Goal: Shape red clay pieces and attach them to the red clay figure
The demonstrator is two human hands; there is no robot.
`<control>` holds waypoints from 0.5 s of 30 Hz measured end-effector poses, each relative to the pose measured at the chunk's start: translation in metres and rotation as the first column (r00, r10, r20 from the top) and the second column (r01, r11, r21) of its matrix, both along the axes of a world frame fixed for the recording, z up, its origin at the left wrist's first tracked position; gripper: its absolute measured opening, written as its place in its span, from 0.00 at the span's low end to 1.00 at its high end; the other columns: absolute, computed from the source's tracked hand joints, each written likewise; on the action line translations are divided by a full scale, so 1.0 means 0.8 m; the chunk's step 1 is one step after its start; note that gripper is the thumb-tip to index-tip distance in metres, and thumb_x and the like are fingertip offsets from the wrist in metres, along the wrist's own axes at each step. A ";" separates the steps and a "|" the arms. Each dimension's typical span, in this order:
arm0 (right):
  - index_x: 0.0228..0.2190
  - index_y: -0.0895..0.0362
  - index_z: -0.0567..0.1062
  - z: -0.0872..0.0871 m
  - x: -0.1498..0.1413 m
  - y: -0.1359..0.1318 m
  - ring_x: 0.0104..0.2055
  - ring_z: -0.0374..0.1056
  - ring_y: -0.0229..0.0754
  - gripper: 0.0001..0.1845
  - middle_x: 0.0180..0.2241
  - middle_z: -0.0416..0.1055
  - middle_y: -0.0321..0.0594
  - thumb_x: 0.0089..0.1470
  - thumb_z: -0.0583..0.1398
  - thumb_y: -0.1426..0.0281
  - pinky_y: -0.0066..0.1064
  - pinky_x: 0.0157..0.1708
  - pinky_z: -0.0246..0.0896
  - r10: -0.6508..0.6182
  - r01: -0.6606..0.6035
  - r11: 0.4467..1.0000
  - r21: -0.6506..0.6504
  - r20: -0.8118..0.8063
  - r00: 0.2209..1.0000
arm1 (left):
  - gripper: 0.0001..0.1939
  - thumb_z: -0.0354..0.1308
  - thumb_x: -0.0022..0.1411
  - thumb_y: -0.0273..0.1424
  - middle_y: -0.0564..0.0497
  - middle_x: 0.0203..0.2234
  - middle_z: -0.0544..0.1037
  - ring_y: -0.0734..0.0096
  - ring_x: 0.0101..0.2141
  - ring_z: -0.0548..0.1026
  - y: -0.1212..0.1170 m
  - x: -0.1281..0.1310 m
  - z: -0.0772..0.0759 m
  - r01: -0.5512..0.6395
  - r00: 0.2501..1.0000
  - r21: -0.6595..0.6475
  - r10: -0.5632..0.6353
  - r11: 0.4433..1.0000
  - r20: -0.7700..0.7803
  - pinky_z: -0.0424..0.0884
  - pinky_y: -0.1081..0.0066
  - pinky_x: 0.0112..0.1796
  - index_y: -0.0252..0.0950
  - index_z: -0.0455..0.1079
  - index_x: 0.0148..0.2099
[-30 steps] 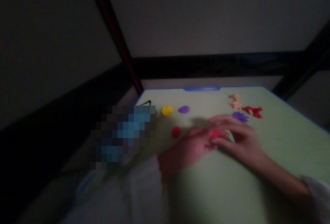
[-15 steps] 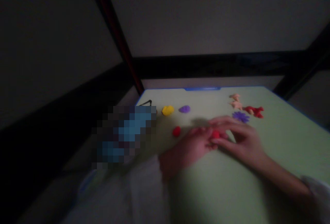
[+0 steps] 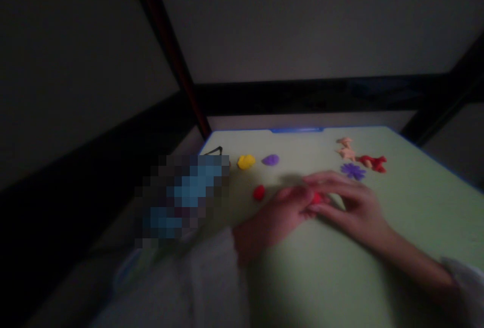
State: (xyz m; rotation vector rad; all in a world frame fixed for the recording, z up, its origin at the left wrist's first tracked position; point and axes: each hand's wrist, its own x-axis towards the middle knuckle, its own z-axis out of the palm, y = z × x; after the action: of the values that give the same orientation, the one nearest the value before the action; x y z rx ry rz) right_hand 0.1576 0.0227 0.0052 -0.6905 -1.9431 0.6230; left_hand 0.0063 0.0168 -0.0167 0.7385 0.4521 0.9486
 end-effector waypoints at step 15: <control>0.36 0.51 0.77 0.000 0.000 0.000 0.41 0.69 0.42 0.11 0.39 0.73 0.41 0.46 0.64 0.70 0.36 0.39 0.68 -0.005 0.005 1.000 0.008 0.005 1.000 | 0.15 0.64 0.45 0.40 0.50 0.29 0.73 0.74 0.32 0.69 0.000 0.001 0.004 -0.030 0.999 -0.073 0.028 0.997 -0.029 0.60 0.69 0.42 0.33 0.70 0.30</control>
State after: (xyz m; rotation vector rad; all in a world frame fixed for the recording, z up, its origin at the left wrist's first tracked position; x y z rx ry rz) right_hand 0.1576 0.0229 0.0054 -0.6923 -1.9471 0.6106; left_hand 0.0071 0.0164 -0.0132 0.6808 0.5203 0.9452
